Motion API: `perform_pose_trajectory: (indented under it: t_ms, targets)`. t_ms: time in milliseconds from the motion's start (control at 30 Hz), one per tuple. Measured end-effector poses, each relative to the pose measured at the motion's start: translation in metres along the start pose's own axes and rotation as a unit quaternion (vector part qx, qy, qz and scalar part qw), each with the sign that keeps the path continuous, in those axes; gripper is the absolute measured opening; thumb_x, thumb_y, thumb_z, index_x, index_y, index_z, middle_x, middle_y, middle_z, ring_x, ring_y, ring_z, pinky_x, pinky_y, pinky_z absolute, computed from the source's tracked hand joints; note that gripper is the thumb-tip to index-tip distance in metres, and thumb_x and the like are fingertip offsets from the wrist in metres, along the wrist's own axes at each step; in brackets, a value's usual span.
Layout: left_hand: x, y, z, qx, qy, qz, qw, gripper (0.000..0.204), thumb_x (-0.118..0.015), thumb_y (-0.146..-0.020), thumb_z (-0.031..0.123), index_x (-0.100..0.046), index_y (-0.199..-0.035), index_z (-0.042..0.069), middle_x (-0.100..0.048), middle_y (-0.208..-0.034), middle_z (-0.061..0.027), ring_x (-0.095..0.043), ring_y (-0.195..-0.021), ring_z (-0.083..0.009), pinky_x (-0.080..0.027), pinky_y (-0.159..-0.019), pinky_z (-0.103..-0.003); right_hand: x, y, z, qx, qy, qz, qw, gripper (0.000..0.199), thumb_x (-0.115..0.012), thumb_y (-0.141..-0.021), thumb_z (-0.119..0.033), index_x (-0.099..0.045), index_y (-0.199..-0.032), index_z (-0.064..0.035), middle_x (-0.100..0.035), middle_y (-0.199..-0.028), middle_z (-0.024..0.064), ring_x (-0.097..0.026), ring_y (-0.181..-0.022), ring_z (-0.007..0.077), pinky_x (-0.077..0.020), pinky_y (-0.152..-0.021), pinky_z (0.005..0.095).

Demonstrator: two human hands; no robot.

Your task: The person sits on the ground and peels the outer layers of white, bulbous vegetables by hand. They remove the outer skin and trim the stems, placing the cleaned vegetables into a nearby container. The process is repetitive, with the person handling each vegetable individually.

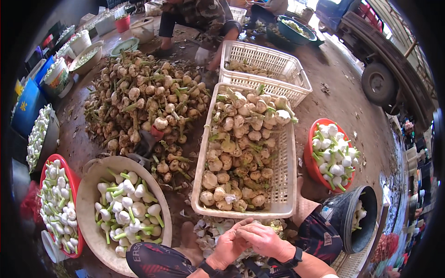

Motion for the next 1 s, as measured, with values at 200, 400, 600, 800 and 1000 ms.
perform_pose_trajectory:
  t_ms: [200,400,600,800,1000]
  targets:
    - [0.002,-0.005,0.001,-0.002,0.055,-0.039,0.998,0.045,-0.034,-0.095,0.018,-0.039,-0.137,0.001,-0.052,-0.131,-0.0118,-0.053,-0.118,-0.0241,-0.04,-0.1,-0.042,-0.001,-0.007,0.007,0.012,-0.015,-0.031,0.999,0.046,-0.065,-0.061,0.0,-0.062,-0.107,-0.0009,-0.066,-0.099,0.0118,-0.065,-0.089,0.0259,-0.0546,-0.078,0.0344]
    - [0.006,-0.009,0.003,-0.005,0.096,-0.025,0.995,0.042,-0.034,-0.097,0.015,-0.039,-0.137,0.005,-0.052,-0.129,-0.0116,-0.054,-0.116,-0.025,-0.042,-0.1,-0.044,-0.006,-0.02,0.016,0.006,-0.027,-0.028,0.999,0.037,-0.064,-0.063,0.0,-0.063,-0.1,-0.0006,-0.067,-0.094,0.0113,-0.066,-0.083,0.0262,-0.0549,-0.073,0.0339]
    - [0.014,-0.015,0.008,-0.021,0.038,-0.001,0.999,0.042,-0.037,-0.099,0.026,-0.04,-0.136,0.006,-0.052,-0.129,-0.0092,-0.052,-0.117,-0.0236,-0.041,-0.099,-0.043,-0.008,-0.035,0.033,-0.01,-0.042,0.016,0.999,0.024,-0.062,-0.068,0.002,-0.063,-0.092,0.0004,-0.066,-0.08,0.0112,-0.065,-0.071,0.0254,-0.0542,-0.064,0.0331]
    - [0.0,-0.014,0.021,-0.046,0.048,-0.024,0.998,0.044,-0.038,-0.101,0.031,-0.037,-0.137,0.006,-0.052,-0.127,-0.0128,-0.053,-0.116,-0.0286,-0.044,-0.096,-0.042,0.03,-0.108,0.097,0.06,0.164,0.119,0.977,0.025,-0.055,-0.07,0.007,-0.058,-0.094,0.0028,-0.054,-0.064,0.0095,-0.057,-0.057,0.0239,-0.0491,-0.051,0.0331]
    - [0.01,-0.018,0.026,-0.032,-0.02,0.078,0.996,0.054,-0.042,-0.098,0.041,-0.038,-0.138,0.005,-0.058,-0.123,-0.0145,-0.061,-0.102,-0.0301,-0.051,-0.086,-0.043,0.034,-0.206,0.22,-0.037,0.413,0.054,0.908,0.048,-0.07,-0.072,-0.012,-0.054,-0.118,-0.0095,-0.052,-0.122,0.0159,-0.049,-0.11,0.0342,-0.0424,-0.09,0.0455]
Point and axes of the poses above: each hand's wrist, its own y-axis away from the middle knuckle, its own x-axis out of the back of the hand, z = x × y, the point moved 7 cm from there along -y, towards the middle knuckle
